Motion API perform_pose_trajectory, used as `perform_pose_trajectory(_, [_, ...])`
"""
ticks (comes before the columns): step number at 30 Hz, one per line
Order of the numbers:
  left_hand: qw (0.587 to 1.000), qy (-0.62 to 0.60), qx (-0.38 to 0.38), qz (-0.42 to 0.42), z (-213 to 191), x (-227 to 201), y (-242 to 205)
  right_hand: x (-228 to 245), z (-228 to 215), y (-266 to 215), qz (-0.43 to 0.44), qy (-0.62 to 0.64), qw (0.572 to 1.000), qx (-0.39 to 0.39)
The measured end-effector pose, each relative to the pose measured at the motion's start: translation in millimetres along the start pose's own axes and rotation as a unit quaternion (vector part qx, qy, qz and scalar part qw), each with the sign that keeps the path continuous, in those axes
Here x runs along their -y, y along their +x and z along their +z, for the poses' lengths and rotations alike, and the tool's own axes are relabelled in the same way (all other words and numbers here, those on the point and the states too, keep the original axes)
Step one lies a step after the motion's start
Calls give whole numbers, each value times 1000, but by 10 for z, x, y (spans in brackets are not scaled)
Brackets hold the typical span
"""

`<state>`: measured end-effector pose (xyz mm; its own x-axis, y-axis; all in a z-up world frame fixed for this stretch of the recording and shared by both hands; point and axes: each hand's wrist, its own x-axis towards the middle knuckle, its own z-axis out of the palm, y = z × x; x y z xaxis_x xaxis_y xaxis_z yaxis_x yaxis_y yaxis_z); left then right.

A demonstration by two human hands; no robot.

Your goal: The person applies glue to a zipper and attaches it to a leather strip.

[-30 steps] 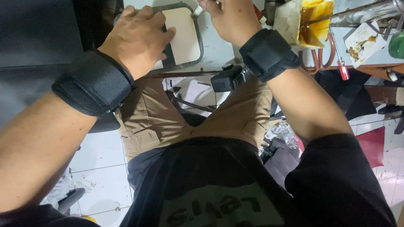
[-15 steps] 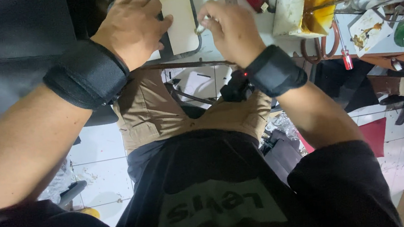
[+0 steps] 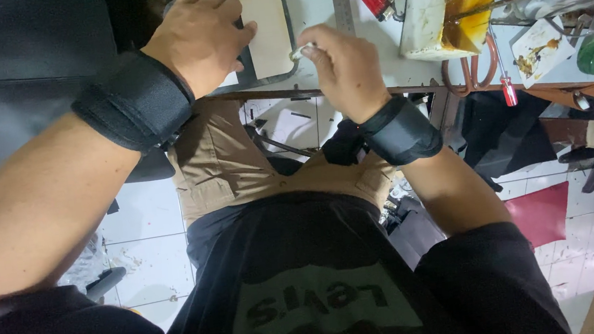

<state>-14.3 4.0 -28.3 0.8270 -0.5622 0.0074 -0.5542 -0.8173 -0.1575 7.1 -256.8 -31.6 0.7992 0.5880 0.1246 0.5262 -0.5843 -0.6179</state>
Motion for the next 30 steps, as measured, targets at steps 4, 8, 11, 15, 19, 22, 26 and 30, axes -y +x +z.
perform_pose_trajectory(4, [1000, -8, -3, 9, 58, 7, -2, 120, 3, -84, -35, -15, 999, -9])
perform_pose_trajectory(8, [999, 30, -21, 12, 54, -9, 25, 151, -11, -114, -40, -18, 999, -10])
perform_pose_trajectory(11, [999, 25, -14, 15, 36, 19, 32, 96, -20, -90, -52, -17, 999, -6])
perform_pose_trajectory(15, [1000, 4, 18, 25, -28, 36, 60, -62, -115, 46, -54, 20, 998, -6])
perform_pose_trajectory(19, [999, 15, 31, 15, 25, -1, 105, -6, -221, 324, -32, 28, 999, -28])
perform_pose_trajectory(22, [999, 4, 33, 17, 2, 23, 95, -53, -180, 498, -58, -9, 997, -51])
perform_pose_trajectory(26, [999, -15, 25, 20, -41, 27, 73, -99, -119, 599, -133, -59, 988, -49])
perform_pose_trajectory(30, [999, -39, 6, 26, -121, 27, 97, -26, -222, 453, -103, -59, 993, -18])
